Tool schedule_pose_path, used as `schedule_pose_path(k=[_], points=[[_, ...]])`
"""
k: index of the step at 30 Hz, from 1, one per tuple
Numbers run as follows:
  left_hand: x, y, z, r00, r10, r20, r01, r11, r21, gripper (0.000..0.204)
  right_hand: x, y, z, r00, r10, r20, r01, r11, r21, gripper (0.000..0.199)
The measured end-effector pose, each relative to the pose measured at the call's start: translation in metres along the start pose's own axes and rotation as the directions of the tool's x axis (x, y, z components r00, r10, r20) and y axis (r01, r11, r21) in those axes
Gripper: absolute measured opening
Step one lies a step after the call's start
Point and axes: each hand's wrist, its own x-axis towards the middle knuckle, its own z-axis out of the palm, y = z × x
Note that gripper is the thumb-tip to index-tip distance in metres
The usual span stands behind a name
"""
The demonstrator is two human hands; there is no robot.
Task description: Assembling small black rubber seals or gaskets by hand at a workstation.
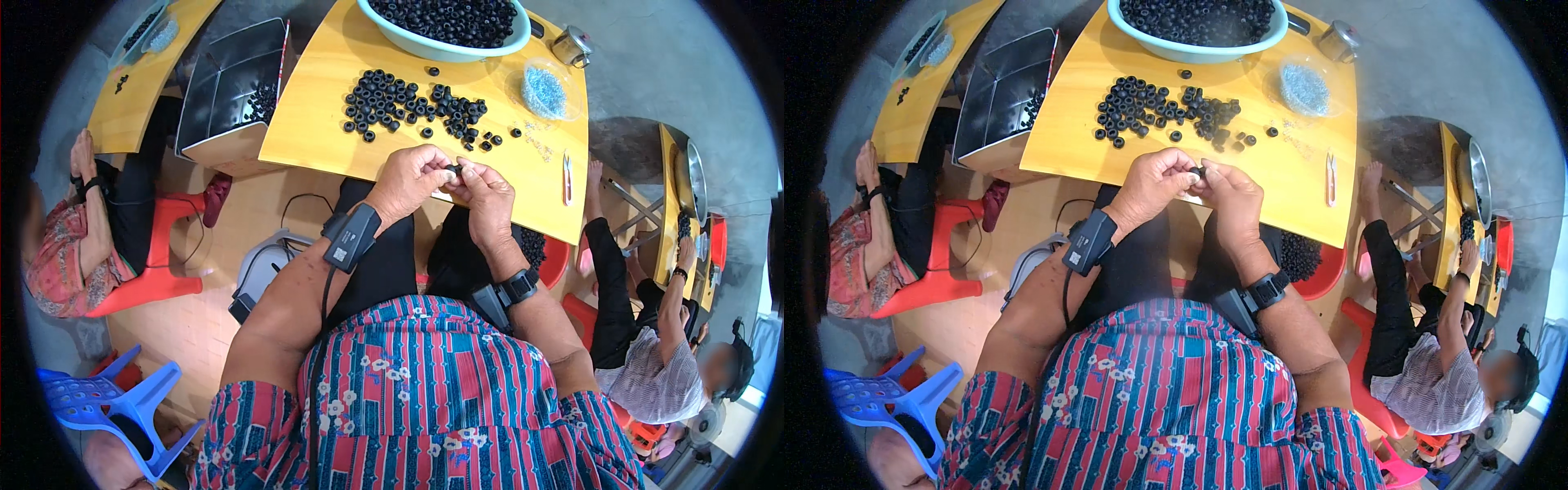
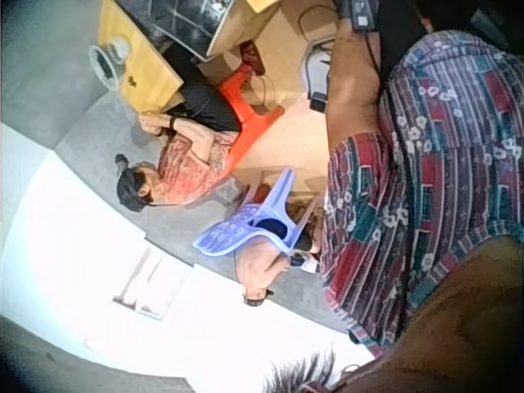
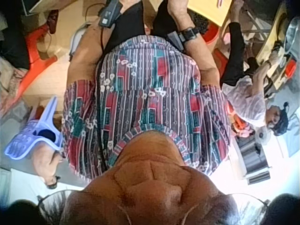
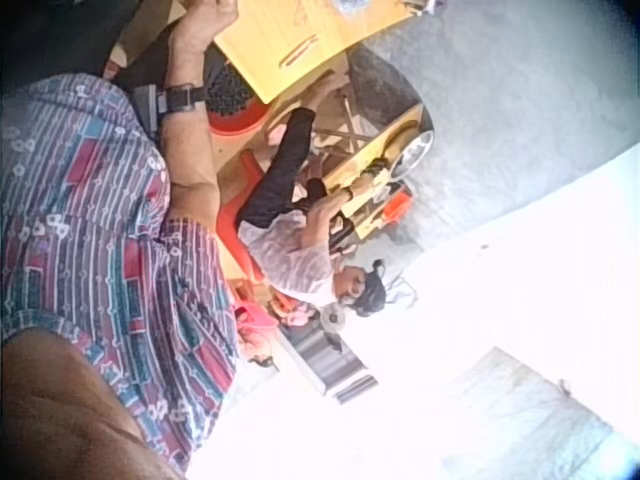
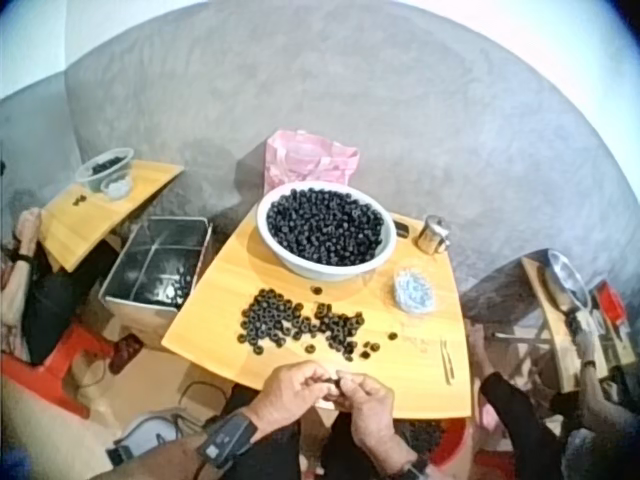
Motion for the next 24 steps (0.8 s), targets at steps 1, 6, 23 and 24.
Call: schedule_pose_path(k=[1,6,23,24], points=[[0.0,0.001,0.0,1.0,-0.005,0.001,0.005,1.0,0.014,0.007,0.001,-0.002,-0.001,1.0,-0.002,-0.003,0.002,1.0,0.002,0.018],[-0.003,0.0,0.001,1.0,0.021,-0.015,-0.023,0.987,-0.156,0.008,0.008,-0.007,-0.011,0.983,0.143,0.116,-0.152,0.985,0.08,0.018],[-0.004,0.007,-0.003,0.994,0.095,-0.059,-0.096,0.995,-0.019,0.012,0.02,-0.025,-0.022,0.85,0.305,0.43,-0.345,0.939,0.015,0.026],[-0.003,0.008,-0.003,0.993,0.101,-0.062,-0.102,0.995,-0.013,0.013,0.02,-0.026,-0.023,0.832,0.32,0.452,-0.355,0.935,-0.008,0.027]])
